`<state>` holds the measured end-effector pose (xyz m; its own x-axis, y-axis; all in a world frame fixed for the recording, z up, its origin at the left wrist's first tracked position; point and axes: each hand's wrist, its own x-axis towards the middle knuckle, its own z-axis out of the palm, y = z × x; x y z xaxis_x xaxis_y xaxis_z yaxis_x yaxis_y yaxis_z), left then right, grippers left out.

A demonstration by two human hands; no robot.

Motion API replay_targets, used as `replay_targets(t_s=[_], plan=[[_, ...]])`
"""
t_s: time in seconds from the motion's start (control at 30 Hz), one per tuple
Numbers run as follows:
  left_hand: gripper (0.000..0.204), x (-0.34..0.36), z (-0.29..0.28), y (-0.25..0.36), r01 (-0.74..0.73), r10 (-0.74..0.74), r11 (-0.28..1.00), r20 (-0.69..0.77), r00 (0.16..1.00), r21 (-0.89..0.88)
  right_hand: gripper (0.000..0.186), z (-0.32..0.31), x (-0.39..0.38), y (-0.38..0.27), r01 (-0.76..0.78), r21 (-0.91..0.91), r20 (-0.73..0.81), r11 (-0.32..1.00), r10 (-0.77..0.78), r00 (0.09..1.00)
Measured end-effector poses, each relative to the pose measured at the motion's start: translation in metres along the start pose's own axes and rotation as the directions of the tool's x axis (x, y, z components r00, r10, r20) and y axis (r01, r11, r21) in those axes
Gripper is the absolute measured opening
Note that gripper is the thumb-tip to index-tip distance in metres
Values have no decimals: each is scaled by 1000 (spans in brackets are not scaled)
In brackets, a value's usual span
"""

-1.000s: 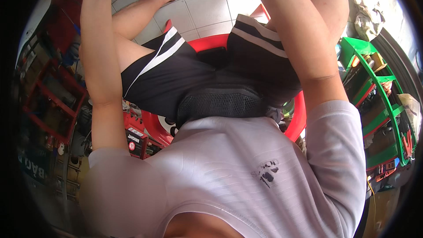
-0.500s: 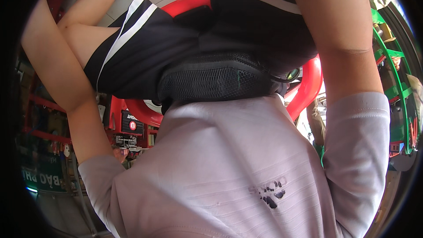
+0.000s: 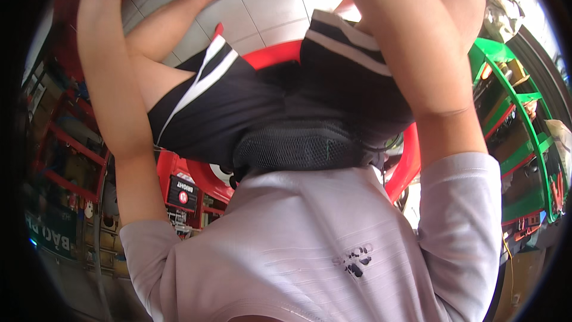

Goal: The person sits on a low stool and uses both hands to manipulate curved metal brake shoes and small fasteners. They repeatedly align the metal pieces, insert fasteners, and adjust the assembly while working over a red metal stand in a workshop.

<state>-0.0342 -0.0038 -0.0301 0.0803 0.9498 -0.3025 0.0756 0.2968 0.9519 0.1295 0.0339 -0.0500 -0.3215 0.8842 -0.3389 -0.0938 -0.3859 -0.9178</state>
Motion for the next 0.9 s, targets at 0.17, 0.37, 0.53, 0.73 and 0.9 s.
replay_targets(t_s=[0.17, 0.37, 0.53, 0.73, 0.9], plan=[[11, 13, 14, 13, 154, -178, 977, -167, 970, -146, 45, -15, 7, -9, -125, 35, -65, 992, 127, 990], [16, 9, 16, 10, 82, -102, 989, -161, 982, -126, 48, -14, 13, 10, -127, 160, 12, 979, 126, 992], [16, 11, 13, 5, 72, -95, 987, -161, 982, -143, 56, -12, 10, -1, -44, 123, 30, 991, 40, 999], [16, 7, 12, 15, 154, -179, 975, -156, 971, -162, 58, -14, 10, -7, -36, 141, 55, 989, 28, 998], [16, 9, 13, 10, 75, -104, 979, -147, 984, -188, 59, -16, 11, -2, -3, 193, 62, 981, -9, 998]])
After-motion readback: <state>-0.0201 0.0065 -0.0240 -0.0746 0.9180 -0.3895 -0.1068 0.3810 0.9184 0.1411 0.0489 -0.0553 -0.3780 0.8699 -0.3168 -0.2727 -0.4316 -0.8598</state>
